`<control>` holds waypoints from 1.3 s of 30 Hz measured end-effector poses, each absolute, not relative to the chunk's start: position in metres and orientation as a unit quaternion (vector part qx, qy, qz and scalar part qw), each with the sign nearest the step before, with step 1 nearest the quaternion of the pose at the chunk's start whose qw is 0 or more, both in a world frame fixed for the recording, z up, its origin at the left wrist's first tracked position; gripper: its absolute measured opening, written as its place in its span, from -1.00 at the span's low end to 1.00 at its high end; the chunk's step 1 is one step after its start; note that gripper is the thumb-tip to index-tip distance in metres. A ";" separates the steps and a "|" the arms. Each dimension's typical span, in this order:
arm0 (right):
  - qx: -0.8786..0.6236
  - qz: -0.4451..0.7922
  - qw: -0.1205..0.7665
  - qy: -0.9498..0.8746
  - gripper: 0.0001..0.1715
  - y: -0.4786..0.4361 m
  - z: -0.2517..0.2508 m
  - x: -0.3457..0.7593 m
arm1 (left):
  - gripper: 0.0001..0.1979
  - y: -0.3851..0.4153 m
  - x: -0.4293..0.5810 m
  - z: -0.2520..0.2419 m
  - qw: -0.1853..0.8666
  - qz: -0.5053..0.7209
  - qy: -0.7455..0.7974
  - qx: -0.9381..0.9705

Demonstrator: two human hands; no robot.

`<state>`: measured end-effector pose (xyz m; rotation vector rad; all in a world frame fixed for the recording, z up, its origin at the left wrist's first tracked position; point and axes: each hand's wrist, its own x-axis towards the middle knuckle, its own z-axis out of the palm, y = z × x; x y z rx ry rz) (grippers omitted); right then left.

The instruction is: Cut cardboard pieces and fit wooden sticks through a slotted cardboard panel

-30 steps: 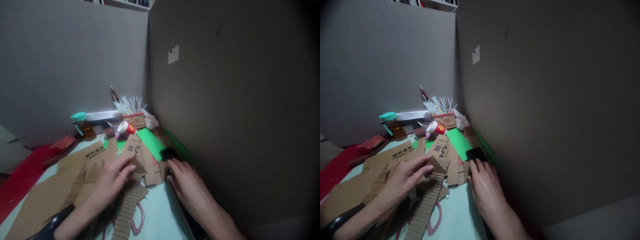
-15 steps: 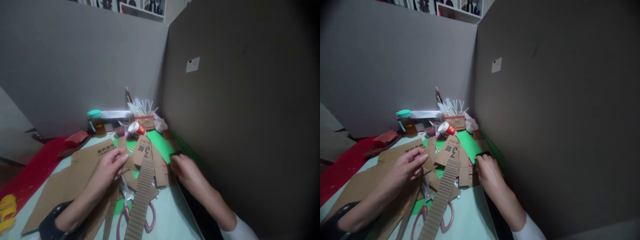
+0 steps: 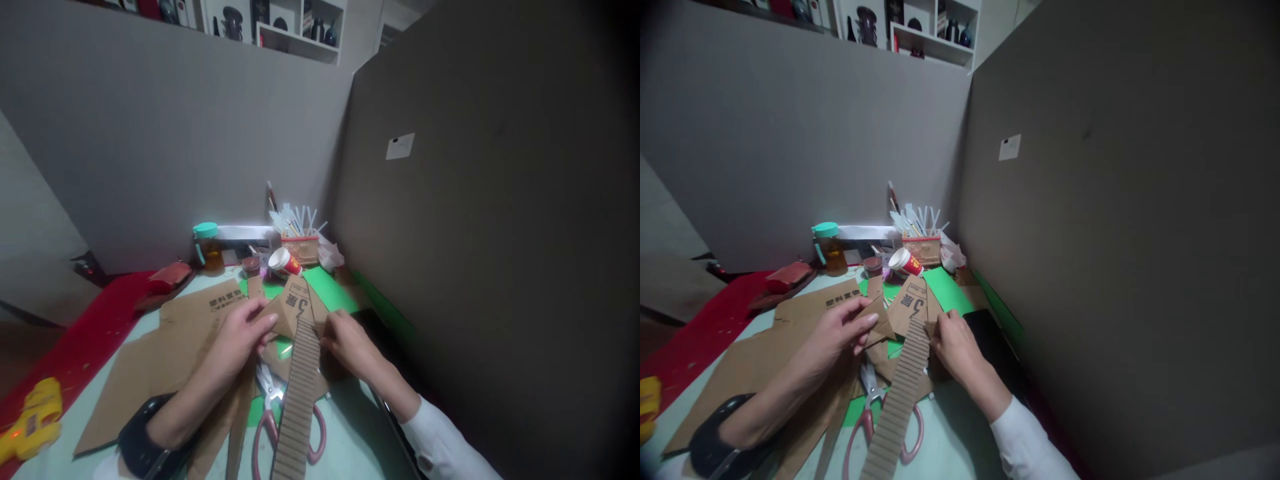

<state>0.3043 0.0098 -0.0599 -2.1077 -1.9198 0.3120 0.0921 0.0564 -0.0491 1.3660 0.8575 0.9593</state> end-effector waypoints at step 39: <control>-0.632 0.230 0.168 -0.721 -0.73 -0.087 -0.057 0.290 | -0.69 0.075 0.041 -0.012 0.367 0.290 0.434 0.770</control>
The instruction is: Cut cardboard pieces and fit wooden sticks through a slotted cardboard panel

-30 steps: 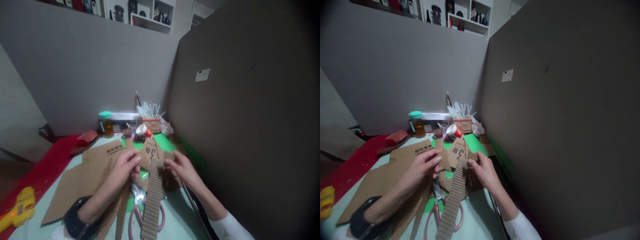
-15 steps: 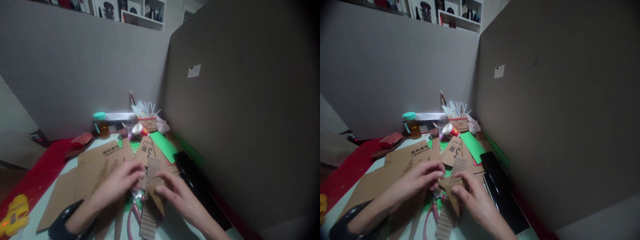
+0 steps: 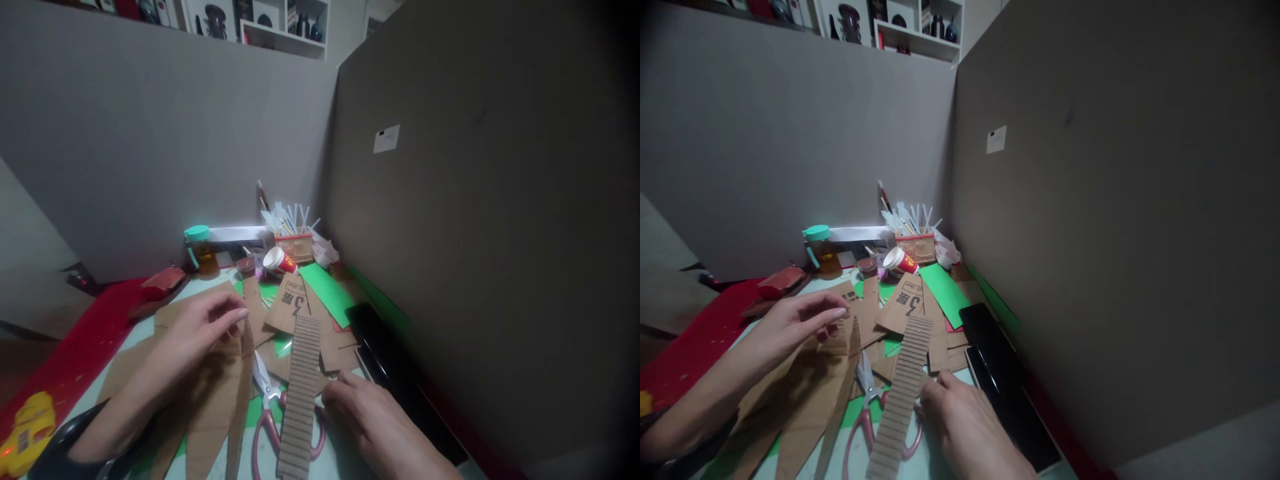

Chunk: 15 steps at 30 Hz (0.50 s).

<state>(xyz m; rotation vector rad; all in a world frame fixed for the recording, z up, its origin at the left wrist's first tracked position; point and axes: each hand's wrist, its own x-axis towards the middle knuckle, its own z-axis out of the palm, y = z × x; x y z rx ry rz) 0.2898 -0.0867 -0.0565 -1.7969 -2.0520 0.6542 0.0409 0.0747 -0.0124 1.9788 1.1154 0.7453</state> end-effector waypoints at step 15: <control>-0.613 0.299 0.143 -0.717 -0.74 -0.097 -0.053 0.294 | -0.72 0.075 0.036 -0.015 0.354 0.272 0.437 0.781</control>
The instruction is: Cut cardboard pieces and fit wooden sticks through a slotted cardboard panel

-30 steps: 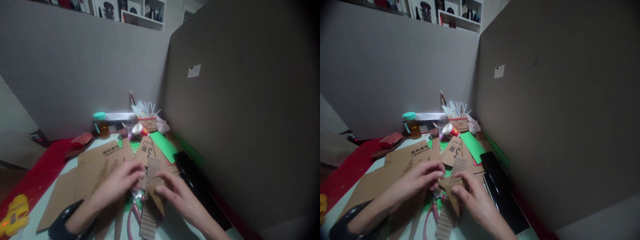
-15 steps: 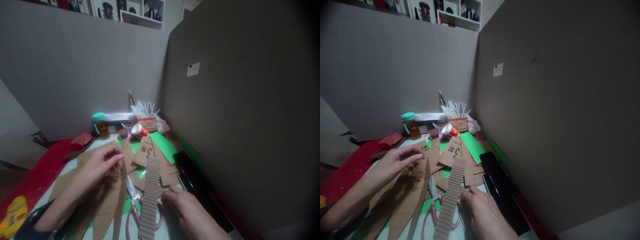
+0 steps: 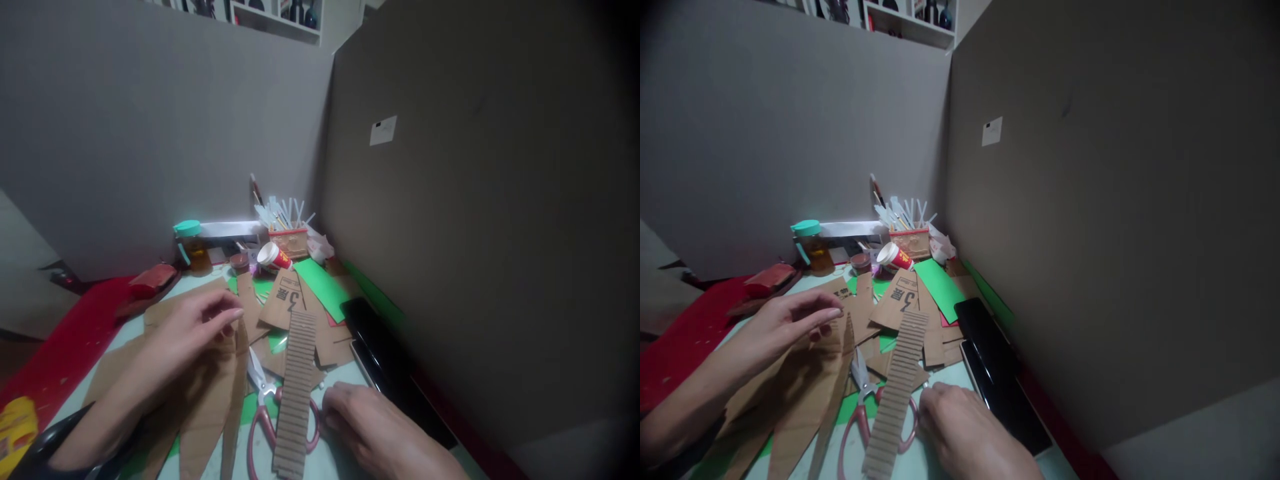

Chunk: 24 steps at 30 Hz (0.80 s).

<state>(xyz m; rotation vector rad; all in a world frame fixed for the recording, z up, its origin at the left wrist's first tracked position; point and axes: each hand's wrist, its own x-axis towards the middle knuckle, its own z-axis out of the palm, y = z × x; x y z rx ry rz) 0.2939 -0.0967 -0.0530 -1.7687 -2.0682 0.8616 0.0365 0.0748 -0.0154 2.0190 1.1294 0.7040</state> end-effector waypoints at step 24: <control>-0.713 -0.086 -0.030 -0.695 -0.66 0.032 -0.061 0.323 | -0.67 0.036 0.090 -0.032 0.238 0.152 0.311 0.908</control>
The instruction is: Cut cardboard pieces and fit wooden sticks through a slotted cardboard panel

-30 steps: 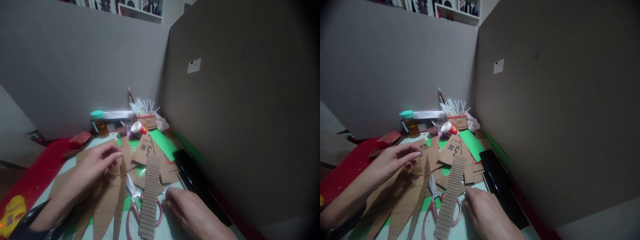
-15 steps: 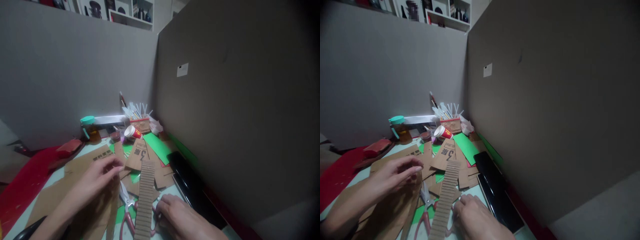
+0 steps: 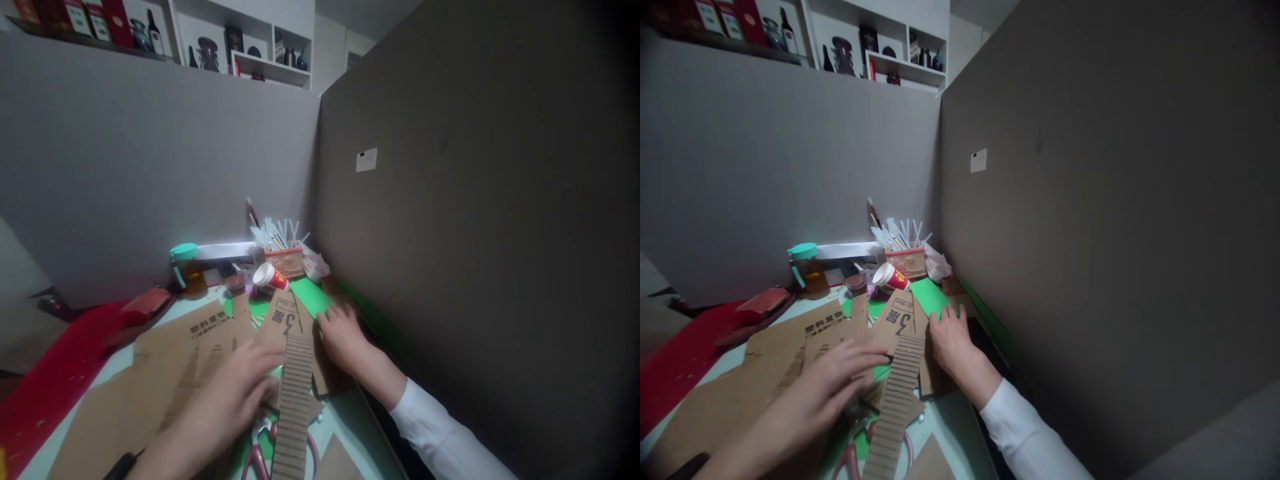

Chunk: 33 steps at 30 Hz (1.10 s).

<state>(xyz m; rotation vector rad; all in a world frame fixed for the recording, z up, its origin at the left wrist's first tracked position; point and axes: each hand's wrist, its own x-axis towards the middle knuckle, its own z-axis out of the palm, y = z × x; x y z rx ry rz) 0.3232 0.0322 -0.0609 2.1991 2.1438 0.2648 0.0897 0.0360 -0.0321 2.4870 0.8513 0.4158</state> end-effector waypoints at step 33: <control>0.821 -0.010 -0.252 0.512 -0.68 0.065 -0.037 0.395 | -0.34 0.016 0.169 -0.068 0.008 -0.021 0.306 0.952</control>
